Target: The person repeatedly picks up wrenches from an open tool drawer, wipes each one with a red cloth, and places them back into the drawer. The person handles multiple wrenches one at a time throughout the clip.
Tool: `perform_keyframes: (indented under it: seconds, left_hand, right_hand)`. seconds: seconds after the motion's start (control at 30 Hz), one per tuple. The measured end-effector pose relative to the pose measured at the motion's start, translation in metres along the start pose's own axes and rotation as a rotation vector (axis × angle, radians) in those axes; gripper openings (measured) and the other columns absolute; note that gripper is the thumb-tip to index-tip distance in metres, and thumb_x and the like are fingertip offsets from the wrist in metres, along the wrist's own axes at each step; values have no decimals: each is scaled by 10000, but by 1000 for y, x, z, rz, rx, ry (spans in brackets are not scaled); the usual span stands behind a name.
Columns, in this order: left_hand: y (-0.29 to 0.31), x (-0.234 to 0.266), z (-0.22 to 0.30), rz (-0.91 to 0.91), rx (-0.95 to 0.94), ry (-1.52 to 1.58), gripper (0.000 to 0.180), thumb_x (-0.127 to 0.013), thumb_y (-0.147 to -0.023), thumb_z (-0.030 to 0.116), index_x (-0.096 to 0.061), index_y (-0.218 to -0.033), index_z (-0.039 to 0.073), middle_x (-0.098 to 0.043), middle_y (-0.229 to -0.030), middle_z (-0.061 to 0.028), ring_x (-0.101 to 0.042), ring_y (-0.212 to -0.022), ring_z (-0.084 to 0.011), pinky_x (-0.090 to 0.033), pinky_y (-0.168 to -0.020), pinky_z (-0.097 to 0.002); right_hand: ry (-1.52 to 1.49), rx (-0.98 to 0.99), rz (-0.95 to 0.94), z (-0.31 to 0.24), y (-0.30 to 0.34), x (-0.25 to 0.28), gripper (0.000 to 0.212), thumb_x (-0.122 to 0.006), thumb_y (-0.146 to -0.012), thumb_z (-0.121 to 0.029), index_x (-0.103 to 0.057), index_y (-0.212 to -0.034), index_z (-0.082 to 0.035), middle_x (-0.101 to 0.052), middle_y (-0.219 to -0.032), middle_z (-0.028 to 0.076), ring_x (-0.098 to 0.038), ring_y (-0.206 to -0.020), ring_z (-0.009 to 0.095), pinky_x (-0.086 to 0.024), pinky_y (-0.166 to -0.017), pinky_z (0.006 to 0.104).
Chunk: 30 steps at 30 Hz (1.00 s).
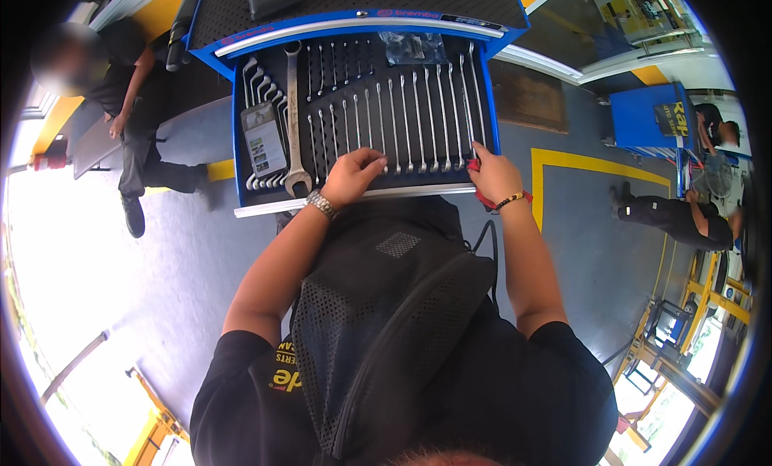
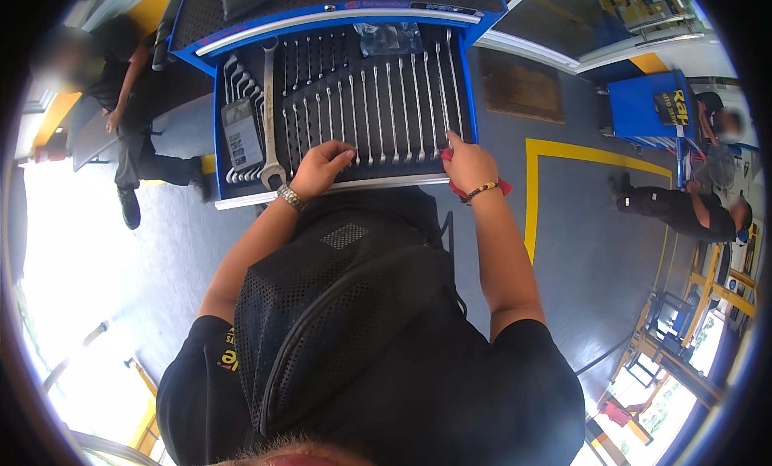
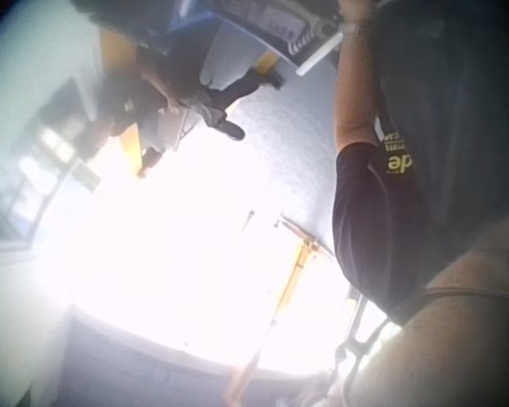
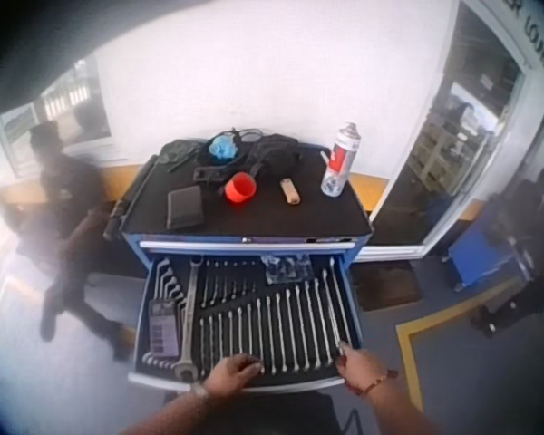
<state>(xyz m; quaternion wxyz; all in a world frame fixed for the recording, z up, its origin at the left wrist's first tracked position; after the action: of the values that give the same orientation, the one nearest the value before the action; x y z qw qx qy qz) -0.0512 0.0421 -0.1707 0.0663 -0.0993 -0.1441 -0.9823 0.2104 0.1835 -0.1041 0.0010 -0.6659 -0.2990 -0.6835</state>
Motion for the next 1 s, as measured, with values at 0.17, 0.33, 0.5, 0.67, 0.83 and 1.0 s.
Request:
perform_keyframes:
  seconds: [0.17,0.33,0.5,0.67,0.83,1.0]
  left_hand:
    - [-1,-1,-8,-15,50,30,279,-641,-977,248,-698,-1103,5,-701,-852,-38,-620,-754,-100,-501,-705,-270]
    - [-2,-3,-8,-35,69,58,255,-636,-984,215,-693,-1106,-1,-690,-856,-15,-598,-763,-74,-496,-714,-249]
    - [3,-4,6,-30,0,-48,315,-668,-947,303,-713,-1097,28,-745,-905,-109,-694,-796,-177,-534,-739,-325]
    - [4,-6,12,-63,-28,-120,337,-672,-938,336,-720,-1076,32,-745,-924,-139,-710,-843,-219,-541,-777,-340]
    - [1,-6,11,-86,-34,-158,342,-668,-946,341,-713,-1075,27,-737,-924,-124,-698,-836,-201,-538,-773,-334]
    - [0,-4,2,-99,76,-101,300,-650,-977,292,-694,-1074,11,-700,-866,-43,-625,-759,-111,-511,-713,-283]
  right_hand:
    - [17,-92,-4,-8,-1,-15,649,-642,-888,-240,-437,-1501,-187,-720,-946,199,-708,-894,374,-564,-811,495]
    - [28,-94,-7,-10,-4,-17,659,-621,-899,-224,-410,-1519,-152,-724,-961,198,-711,-913,369,-563,-827,495]
    - [46,-123,-47,-15,-10,-15,666,-616,-908,-226,-394,-1532,-151,-726,-1006,196,-709,-948,366,-557,-856,487]
    - [29,-128,-60,-17,-11,-12,667,-619,-909,-225,-393,-1533,-153,-725,-1029,193,-704,-980,365,-555,-876,478]
    - [6,-114,-65,-13,-17,-14,676,-620,-899,-232,-394,-1534,-174,-719,-1066,198,-693,-1018,366,-549,-894,485]
    - [-71,-37,-58,-4,-16,-8,622,-636,-876,-263,-481,-1471,-168,-716,-1102,180,-681,-1043,365,-540,-908,488]
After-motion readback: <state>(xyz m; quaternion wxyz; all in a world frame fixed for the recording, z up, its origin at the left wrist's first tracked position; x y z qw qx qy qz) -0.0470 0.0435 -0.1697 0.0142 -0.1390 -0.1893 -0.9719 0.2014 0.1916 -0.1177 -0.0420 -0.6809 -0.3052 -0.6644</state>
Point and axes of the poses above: each hand's wrist, its own y-axis away from the middle knuckle, its own x-axis out of the back of the hand, z = x × y, the point moved 6 cm from there along -y, towards the middle knuckle
